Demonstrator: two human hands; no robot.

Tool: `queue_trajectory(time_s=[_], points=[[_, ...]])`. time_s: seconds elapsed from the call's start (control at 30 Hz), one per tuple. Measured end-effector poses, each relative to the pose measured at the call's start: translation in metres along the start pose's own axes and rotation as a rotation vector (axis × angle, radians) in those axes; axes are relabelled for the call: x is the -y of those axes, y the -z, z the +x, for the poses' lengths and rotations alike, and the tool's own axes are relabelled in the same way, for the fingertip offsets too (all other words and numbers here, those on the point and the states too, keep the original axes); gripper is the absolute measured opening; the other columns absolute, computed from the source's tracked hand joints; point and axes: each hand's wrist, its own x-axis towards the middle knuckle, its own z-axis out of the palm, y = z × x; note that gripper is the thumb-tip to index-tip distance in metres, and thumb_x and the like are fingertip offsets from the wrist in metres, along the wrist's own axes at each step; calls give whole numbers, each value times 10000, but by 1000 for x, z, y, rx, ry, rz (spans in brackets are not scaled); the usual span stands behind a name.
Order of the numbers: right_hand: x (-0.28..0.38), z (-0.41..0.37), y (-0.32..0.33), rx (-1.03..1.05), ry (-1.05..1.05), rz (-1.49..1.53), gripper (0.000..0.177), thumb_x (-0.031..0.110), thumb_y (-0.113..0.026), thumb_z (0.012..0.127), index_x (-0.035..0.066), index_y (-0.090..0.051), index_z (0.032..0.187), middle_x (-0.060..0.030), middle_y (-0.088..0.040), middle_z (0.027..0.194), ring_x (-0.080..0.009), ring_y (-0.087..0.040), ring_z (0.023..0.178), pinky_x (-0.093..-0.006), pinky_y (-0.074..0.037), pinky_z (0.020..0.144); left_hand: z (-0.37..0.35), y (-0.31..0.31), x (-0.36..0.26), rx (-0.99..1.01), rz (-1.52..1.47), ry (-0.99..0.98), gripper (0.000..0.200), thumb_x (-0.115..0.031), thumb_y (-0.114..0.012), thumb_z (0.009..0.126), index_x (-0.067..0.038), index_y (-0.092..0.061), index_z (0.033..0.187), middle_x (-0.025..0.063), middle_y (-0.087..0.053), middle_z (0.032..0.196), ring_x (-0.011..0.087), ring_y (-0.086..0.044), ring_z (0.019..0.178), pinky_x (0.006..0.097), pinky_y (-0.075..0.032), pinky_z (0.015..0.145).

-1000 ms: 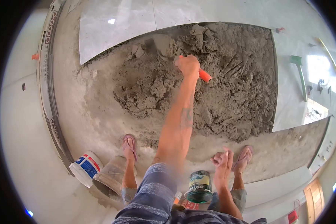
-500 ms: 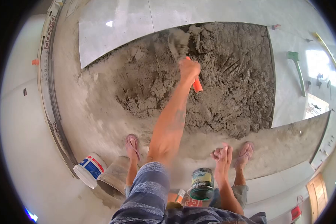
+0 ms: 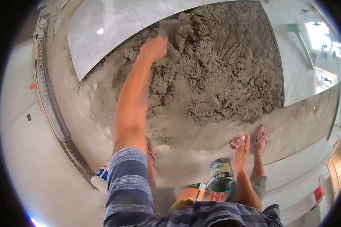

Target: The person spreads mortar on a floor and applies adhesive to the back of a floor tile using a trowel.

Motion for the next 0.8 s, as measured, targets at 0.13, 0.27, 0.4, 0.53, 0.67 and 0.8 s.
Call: queue_trajectory(time_s=[0.13,0.27,0.4,0.53,0.67,0.8], points=[[-15,-6,-3,-18,-69,139,342,391,-407,1016,105,-484,1188,1,-494,831,-100,-498,752,-263,-460,684,-99,-40,27,191,72,-12,326,-146,-507,843,5,-445,1125,276,-627,1040,443,-601,983,515,-472,844],[-25,-14,-4,6,-121,133,350,396,-413,1013,104,-481,1194,-2,-499,836,-107,-505,749,-262,-454,687,-167,-54,45,104,-59,25,358,-170,-532,854,1,-410,1143,278,-639,960,434,-621,926,516,-483,803],[-39,-24,1,20,-114,107,349,403,-419,1011,110,-484,1190,-2,-502,839,-109,-507,728,-250,-429,663,-178,-63,32,123,-92,334,327,-184,-521,903,6,-409,1143,269,-648,949,418,-630,937,505,-485,825],[-58,-34,8,41,-116,179,354,415,-421,1009,114,-487,1182,-1,-509,832,-108,-508,715,-238,-404,640,-235,-115,-6,268,-50,301,332,-241,-491,914,-3,-430,1137,294,-641,954,457,-627,926,513,-494,805],[-51,-38,15,37,-134,260,353,419,-431,1005,116,-487,1178,-3,-512,823,-106,-508,716,-228,-394,633,-283,-94,-25,250,-170,301,343,-236,-502,909,-1,-432,1149,324,-630,965,473,-625,924,520,-491,815],[-48,-45,20,83,-99,211,336,406,-436,1005,122,-486,1179,-6,-514,823,-108,-516,729,-230,-397,637,-253,-54,-29,0,-198,245,382,-216,-539,871,7,-436,1163,311,-641,947,462,-642,867,512,-509,763]])
